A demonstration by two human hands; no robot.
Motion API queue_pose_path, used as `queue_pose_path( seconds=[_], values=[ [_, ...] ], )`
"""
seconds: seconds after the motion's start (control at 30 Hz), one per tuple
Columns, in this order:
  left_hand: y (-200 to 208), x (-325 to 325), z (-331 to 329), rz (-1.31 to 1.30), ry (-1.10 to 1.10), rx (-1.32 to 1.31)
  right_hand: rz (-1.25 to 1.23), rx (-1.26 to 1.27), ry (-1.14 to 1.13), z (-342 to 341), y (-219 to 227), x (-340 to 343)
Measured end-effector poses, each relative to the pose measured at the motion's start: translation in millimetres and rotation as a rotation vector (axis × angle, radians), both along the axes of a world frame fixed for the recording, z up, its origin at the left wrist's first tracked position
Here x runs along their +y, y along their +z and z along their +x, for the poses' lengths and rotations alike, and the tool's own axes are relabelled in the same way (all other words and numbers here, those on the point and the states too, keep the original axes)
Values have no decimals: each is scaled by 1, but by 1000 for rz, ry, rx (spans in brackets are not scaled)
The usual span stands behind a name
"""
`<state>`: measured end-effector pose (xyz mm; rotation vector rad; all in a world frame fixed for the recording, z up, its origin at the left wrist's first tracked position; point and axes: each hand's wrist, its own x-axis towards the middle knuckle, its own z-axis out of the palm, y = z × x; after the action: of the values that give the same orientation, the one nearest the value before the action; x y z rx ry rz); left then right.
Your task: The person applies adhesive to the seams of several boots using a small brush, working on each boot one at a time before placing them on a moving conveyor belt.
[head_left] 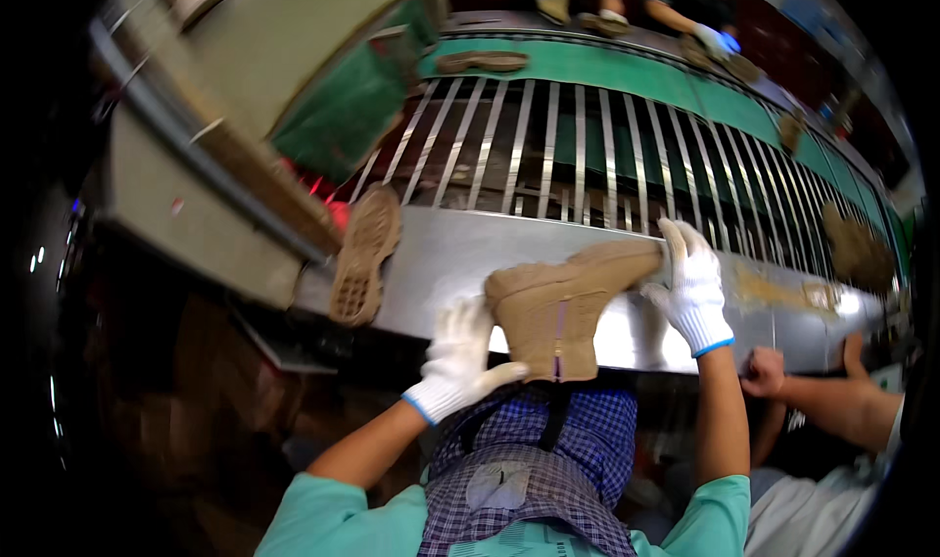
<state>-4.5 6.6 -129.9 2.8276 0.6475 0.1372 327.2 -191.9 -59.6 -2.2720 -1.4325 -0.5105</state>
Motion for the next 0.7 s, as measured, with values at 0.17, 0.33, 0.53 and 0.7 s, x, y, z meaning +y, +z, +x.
queue_pose_path(
  seconds=[0.17, 0.33, 0.53, 0.7],
  values=[
    [63, -3, 31, -729, 259, -479, -199, 340, -13, -15, 5, 43],
    [218, 37, 51, -347, 180, -442, -155, 780, 237, -47, 10, 41],
    [262, 9, 112, -149, -29, -212, 671, 1136, 500, -27, 73, 73],
    [251, -12, 140, 0, -141, -247, 819, 1091, 462, -20, 72, 60]
  ],
)
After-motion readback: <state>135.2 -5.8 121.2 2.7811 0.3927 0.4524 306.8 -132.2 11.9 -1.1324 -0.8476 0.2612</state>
